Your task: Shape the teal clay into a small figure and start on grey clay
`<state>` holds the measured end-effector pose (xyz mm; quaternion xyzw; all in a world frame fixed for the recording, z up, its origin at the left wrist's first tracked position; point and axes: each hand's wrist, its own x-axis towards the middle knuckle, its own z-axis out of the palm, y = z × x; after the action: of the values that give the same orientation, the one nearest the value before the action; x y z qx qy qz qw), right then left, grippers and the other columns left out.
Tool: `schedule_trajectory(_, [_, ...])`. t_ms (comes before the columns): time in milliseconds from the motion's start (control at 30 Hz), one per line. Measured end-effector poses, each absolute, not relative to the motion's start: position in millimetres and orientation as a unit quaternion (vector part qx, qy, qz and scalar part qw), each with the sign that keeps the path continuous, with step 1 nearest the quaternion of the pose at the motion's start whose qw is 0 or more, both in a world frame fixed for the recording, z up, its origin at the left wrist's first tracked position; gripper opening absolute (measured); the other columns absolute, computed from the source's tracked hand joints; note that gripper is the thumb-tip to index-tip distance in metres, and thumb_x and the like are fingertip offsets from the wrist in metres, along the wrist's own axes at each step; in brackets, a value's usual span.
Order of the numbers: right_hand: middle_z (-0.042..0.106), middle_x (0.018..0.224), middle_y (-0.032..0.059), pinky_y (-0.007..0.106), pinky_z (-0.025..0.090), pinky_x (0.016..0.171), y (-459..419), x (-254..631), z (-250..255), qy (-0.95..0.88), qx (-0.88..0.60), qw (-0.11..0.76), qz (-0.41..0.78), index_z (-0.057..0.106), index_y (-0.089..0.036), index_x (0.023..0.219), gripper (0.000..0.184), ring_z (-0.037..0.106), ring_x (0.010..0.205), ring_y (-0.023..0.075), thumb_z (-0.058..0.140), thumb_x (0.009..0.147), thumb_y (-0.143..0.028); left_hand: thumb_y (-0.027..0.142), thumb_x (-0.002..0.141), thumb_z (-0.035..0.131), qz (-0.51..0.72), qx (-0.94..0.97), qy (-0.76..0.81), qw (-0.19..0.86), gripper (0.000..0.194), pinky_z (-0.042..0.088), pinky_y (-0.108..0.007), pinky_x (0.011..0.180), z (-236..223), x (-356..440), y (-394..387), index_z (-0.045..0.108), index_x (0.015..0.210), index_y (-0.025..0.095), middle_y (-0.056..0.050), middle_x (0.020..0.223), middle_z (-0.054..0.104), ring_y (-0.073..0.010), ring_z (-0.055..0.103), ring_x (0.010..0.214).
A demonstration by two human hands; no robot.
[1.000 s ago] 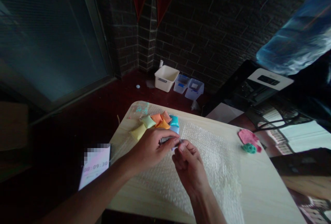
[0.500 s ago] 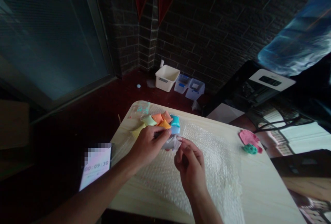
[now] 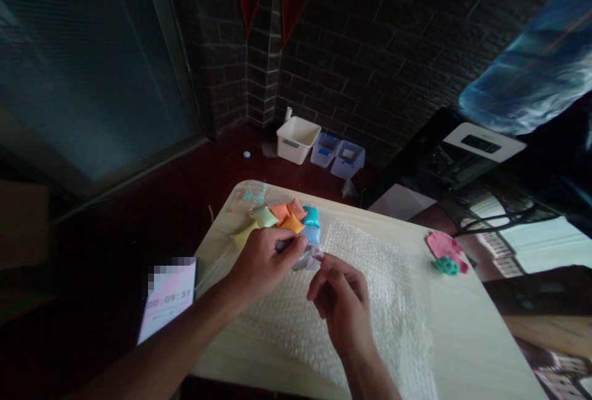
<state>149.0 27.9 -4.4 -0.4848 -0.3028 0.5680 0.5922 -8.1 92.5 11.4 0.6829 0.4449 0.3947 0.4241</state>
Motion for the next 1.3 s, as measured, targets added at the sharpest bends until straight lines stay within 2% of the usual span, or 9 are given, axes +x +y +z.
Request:
schedule_trajectory(133, [0.069,0.048,0.0027,0.015,0.020,0.031,28,149,-7,-0.297,-0.448,0.585,0.608,0.080,-0.015,0.098,0.032,0.034,0.030,0.0052,0.079,0.083,-0.043,0.047,0.098,0.058,0.387,0.684,0.430,0.445,0.045,0.033,-0.028,0.055,12,-9,92,0.068,0.067,0.016,0.000,0.059,0.057,-0.0131,0.049,0.058])
schedule_trajectory(233, [0.069,0.050,0.0002,0.015,0.019,0.030,28,150,-5,-0.278,-0.396,0.579,0.656,0.079,-0.018,0.108,0.036,0.026,0.026,0.0034,0.076,0.086,-0.046,0.051,0.097,0.058,0.372,0.629,0.426,0.533,0.043,0.038,-0.025,0.050,12,-8,90,0.075,0.080,0.016,-0.003,0.064,0.066,-0.0137,0.056,0.056])
schedule_trajectory(333, [0.070,0.053,-0.0014,0.015,0.020,0.029,27,150,-5,-0.275,-0.356,0.572,0.686,0.077,-0.023,0.119,0.040,0.022,0.026,0.0021,0.073,0.089,-0.047,0.055,0.096,0.056,0.354,0.552,0.438,0.614,0.043,0.028,-0.022,0.038,11,-6,90,0.076,0.088,0.017,-0.002,0.059,0.066,-0.0102,0.046,0.041])
schedule_trajectory(467, [0.070,0.056,-0.0036,0.015,0.028,0.029,25,150,-10,-0.298,-0.327,0.568,0.695,0.074,-0.027,0.124,0.039,0.020,0.027,0.0019,0.072,0.091,-0.046,0.053,0.094,0.058,0.348,0.516,0.447,0.643,0.040,0.022,-0.020,0.035,10,-4,90,0.073,0.087,0.017,-0.002,0.054,0.065,-0.0077,0.039,0.035])
schedule_trajectory(667, [0.066,0.057,-0.0040,0.014,0.032,0.033,23,155,-13,-0.363,-0.369,0.551,0.655,0.071,-0.025,0.122,0.033,0.039,0.035,0.0063,0.074,0.093,-0.040,0.048,0.094,0.056,0.332,0.512,0.473,0.635,0.037,0.022,-0.019,0.034,11,-4,86,0.071,0.087,0.016,-0.001,0.053,0.064,-0.0085,0.041,0.034])
schedule_trajectory(967, [0.068,0.061,-0.0016,0.017,0.031,0.036,17,160,-5,-0.406,-0.375,0.529,0.644,0.072,-0.023,0.127,0.043,0.041,0.039,0.0081,0.076,0.089,-0.044,0.045,0.093,0.058,0.325,0.513,0.475,0.637,0.035,0.019,-0.020,0.033,14,-5,87,0.071,0.080,0.016,-0.001,0.047,0.062,-0.0081,0.037,0.031])
schedule_trajectory(1067, [0.067,0.058,-0.0024,0.017,0.031,0.035,19,158,-1,-0.418,-0.424,0.510,0.621,0.070,-0.023,0.129,0.046,0.042,0.038,0.0078,0.077,0.090,-0.046,0.040,0.094,0.059,0.359,0.548,0.460,0.600,0.033,0.026,-0.022,0.036,14,-5,89,0.072,0.075,0.016,0.000,0.047,0.060,-0.0092,0.042,0.035])
schedule_trajectory(1167, [0.064,0.053,-0.0038,0.016,0.029,0.034,20,155,3,-0.444,-0.475,0.499,0.573,0.072,-0.021,0.119,0.042,0.043,0.036,0.0073,0.079,0.089,-0.048,0.039,0.095,0.058,0.400,0.578,0.450,0.551,0.037,0.035,-0.024,0.044,13,-5,90,0.068,0.067,0.018,-0.001,0.051,0.061,-0.0120,0.052,0.044])
schedule_trajectory(1300, [0.066,0.051,-0.0028,0.015,0.029,0.033,17,152,4,-0.440,-0.517,0.495,0.542,0.070,-0.018,0.113,0.045,0.042,0.033,0.0062,0.080,0.087,-0.052,0.039,0.098,0.053,0.445,0.628,0.463,0.440,0.040,0.035,-0.027,0.050,15,-3,88,0.063,0.065,0.018,-0.001,0.057,0.060,-0.0138,0.053,0.054])
